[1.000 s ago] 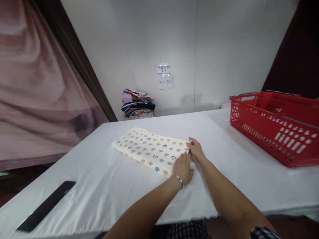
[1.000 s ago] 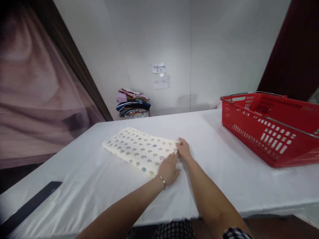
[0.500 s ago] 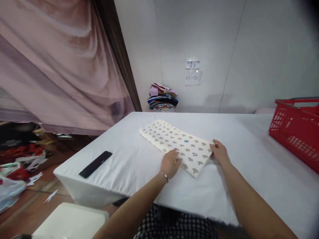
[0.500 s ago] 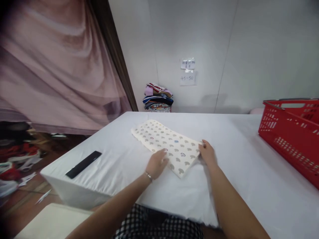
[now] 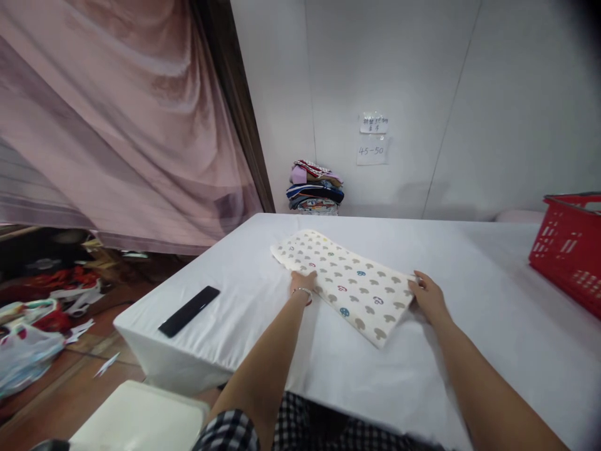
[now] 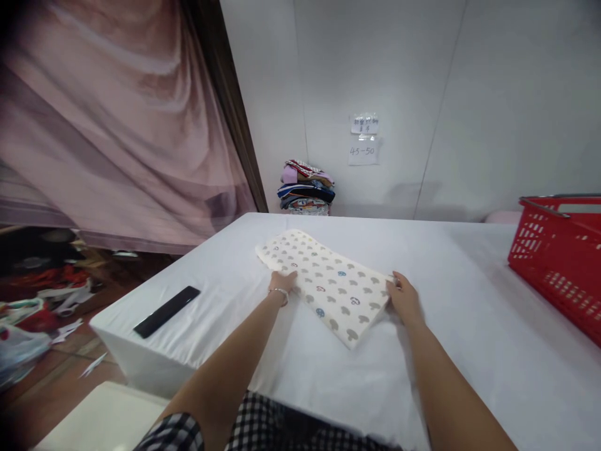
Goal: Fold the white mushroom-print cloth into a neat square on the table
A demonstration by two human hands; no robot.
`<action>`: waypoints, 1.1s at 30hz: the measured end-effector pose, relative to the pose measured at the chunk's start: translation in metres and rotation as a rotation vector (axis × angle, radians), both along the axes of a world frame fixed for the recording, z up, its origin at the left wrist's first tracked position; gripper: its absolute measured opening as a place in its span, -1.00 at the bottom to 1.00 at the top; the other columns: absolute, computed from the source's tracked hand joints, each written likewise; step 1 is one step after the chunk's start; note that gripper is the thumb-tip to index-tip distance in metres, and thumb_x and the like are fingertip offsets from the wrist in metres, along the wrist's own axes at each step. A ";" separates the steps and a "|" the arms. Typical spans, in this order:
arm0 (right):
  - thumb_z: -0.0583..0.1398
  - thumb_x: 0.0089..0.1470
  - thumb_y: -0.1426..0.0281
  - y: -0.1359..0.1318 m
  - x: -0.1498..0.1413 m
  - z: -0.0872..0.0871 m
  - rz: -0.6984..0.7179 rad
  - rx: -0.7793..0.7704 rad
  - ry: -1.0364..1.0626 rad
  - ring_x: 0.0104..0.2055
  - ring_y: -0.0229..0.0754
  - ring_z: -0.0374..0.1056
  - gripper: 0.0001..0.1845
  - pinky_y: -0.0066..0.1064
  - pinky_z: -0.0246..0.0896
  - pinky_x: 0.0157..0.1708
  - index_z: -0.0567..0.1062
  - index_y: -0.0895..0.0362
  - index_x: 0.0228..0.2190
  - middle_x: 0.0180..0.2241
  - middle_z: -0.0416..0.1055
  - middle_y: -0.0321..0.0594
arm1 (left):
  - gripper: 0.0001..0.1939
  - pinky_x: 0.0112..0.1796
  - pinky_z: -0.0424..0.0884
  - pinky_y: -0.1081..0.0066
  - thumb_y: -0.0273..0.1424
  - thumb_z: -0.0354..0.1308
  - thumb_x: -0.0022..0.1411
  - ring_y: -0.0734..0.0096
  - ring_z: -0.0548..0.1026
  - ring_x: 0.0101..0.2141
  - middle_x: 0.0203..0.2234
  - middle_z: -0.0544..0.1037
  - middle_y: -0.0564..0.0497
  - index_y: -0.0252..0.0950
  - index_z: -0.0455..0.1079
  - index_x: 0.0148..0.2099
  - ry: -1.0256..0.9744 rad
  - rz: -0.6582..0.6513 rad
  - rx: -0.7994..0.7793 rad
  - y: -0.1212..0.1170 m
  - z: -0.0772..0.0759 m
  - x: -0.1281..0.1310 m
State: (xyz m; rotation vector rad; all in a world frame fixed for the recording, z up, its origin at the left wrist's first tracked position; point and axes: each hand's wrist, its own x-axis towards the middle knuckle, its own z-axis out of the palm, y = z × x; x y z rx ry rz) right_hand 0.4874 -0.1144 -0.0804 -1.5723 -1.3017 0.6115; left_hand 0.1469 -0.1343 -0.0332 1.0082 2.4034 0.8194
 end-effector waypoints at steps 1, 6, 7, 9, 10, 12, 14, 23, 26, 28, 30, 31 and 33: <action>0.12 -0.13 0.23 -0.001 0.000 0.002 0.001 -0.002 -0.006 -0.37 -0.18 0.35 -0.41 -0.39 0.26 -0.35 0.38 0.17 -0.02 -0.35 0.43 -0.19 | -0.45 -0.30 0.38 0.33 -0.17 0.10 0.03 0.20 0.48 -0.22 -0.20 0.49 -0.16 -0.32 0.11 0.02 0.007 -0.015 -0.018 0.000 0.000 -0.002; 0.10 -0.12 0.27 -0.001 0.009 0.008 -0.045 -0.011 -0.110 -0.36 -0.17 0.36 -0.42 -0.38 0.26 -0.32 0.36 0.17 -0.01 -0.35 0.44 -0.18 | -0.51 -0.25 0.35 0.29 -0.28 0.06 0.06 0.16 0.46 -0.18 -0.14 0.46 -0.17 -0.26 0.08 0.04 0.066 -0.120 -0.068 -0.008 0.006 -0.006; 0.09 -0.11 0.27 -0.001 0.010 0.008 -0.049 -0.035 -0.175 -0.34 -0.16 0.36 -0.44 -0.36 0.26 -0.30 0.38 0.17 -0.02 -0.35 0.45 -0.18 | -0.51 -0.23 0.35 0.28 -0.26 0.05 0.07 0.16 0.45 -0.16 -0.11 0.43 -0.18 -0.25 0.09 0.04 0.087 -0.136 -0.077 -0.010 0.008 -0.006; 0.07 -0.08 0.27 -0.001 0.013 0.006 -0.033 -0.088 -0.308 -0.29 -0.12 0.36 -0.47 -0.34 0.24 -0.26 0.39 0.14 -0.03 -0.33 0.46 -0.17 | -0.49 -0.16 0.32 0.25 -0.22 0.05 0.06 0.14 0.40 -0.08 -0.02 0.36 -0.19 -0.25 0.10 0.05 0.191 -0.173 -0.080 -0.013 0.014 -0.005; 0.06 -0.07 0.26 -0.002 0.013 0.006 -0.025 -0.108 -0.362 -0.27 -0.11 0.36 -0.48 -0.33 0.24 -0.25 0.39 0.11 -0.03 -0.30 0.46 -0.16 | -0.46 -0.11 0.29 0.23 -0.20 0.06 0.05 0.11 0.35 -0.02 0.03 0.30 -0.20 -0.26 0.11 0.07 0.280 -0.195 -0.064 -0.012 0.016 -0.005; 0.04 -0.04 0.25 -0.003 0.012 0.005 -0.024 -0.127 -0.452 -0.21 -0.08 0.36 -0.49 -0.30 0.24 -0.23 0.37 0.08 -0.02 -0.22 0.45 -0.14 | -0.44 0.00 0.19 0.19 -0.16 0.03 0.07 0.10 0.18 0.11 0.14 0.17 -0.19 -0.27 0.13 0.10 0.492 -0.265 0.001 -0.009 0.020 -0.005; 0.02 -0.02 0.25 -0.004 0.012 0.005 -0.025 -0.114 -0.535 -0.14 -0.05 0.33 -0.50 -0.28 0.23 -0.19 0.38 0.09 -0.03 -0.14 0.41 -0.11 | -0.46 0.10 0.04 0.16 -0.15 -0.05 0.14 0.14 -0.01 0.20 0.22 0.04 -0.14 -0.27 0.14 0.13 0.646 -0.364 0.070 -0.002 0.019 -0.006; -0.03 0.07 0.26 -0.015 -0.006 0.018 0.074 0.275 -0.616 0.11 -0.04 0.13 -0.56 -0.16 0.02 0.11 0.41 0.17 -0.09 0.04 0.26 -0.05 | -0.32 0.17 -0.24 0.12 0.00 -0.33 0.20 0.16 -0.15 0.23 0.26 -0.07 -0.04 -0.26 0.03 0.24 0.615 -0.639 -0.101 0.017 -0.015 -0.013; -0.02 0.10 0.19 -0.030 -0.032 0.035 0.177 0.267 -0.545 0.15 -0.03 0.09 -0.54 -0.09 0.04 0.10 0.39 0.13 -0.05 0.06 0.26 -0.08 | -0.31 0.16 -0.24 0.11 0.00 -0.36 0.20 0.15 -0.15 0.23 0.26 -0.08 -0.04 -0.27 0.02 0.25 0.629 -0.640 -0.105 0.017 -0.018 -0.013; -0.03 0.13 0.15 -0.042 -0.055 0.052 0.298 0.201 -0.525 0.19 -0.02 0.04 -0.53 -0.05 0.06 0.09 0.32 0.03 0.02 0.11 0.20 -0.17 | -0.30 0.16 -0.24 0.11 0.01 -0.37 0.20 0.15 -0.15 0.23 0.26 -0.08 -0.04 -0.27 0.02 0.25 0.643 -0.646 -0.104 0.017 -0.019 -0.014; -0.05 0.14 0.11 -0.051 -0.078 0.071 0.455 0.168 -0.542 0.23 -0.04 -0.06 -0.49 -0.05 0.00 0.12 0.20 -0.04 0.10 0.17 0.09 -0.24 | -0.29 0.16 -0.25 0.11 0.02 -0.39 0.20 0.15 -0.16 0.23 0.26 -0.08 -0.04 -0.27 0.01 0.26 0.652 -0.646 -0.102 0.017 -0.021 -0.014; -0.06 0.15 0.10 -0.053 -0.089 0.081 0.525 0.170 -0.561 0.25 -0.05 -0.11 -0.46 -0.05 -0.07 0.15 0.14 -0.06 0.13 0.20 0.03 -0.27 | -0.29 0.17 -0.26 0.11 0.02 -0.39 0.20 0.16 -0.16 0.23 0.26 -0.08 -0.04 -0.27 0.00 0.26 0.651 -0.643 -0.101 0.017 -0.022 -0.014; -0.08 0.15 0.07 -0.048 -0.109 0.096 0.634 0.174 -0.608 0.27 -0.06 -0.22 -0.42 -0.05 -0.23 0.19 0.05 -0.06 0.17 0.24 -0.09 -0.30 | -0.29 0.17 -0.27 0.12 0.02 -0.39 0.20 0.17 -0.16 0.23 0.26 -0.07 -0.04 -0.27 0.00 0.26 0.641 -0.635 -0.095 0.017 -0.023 -0.013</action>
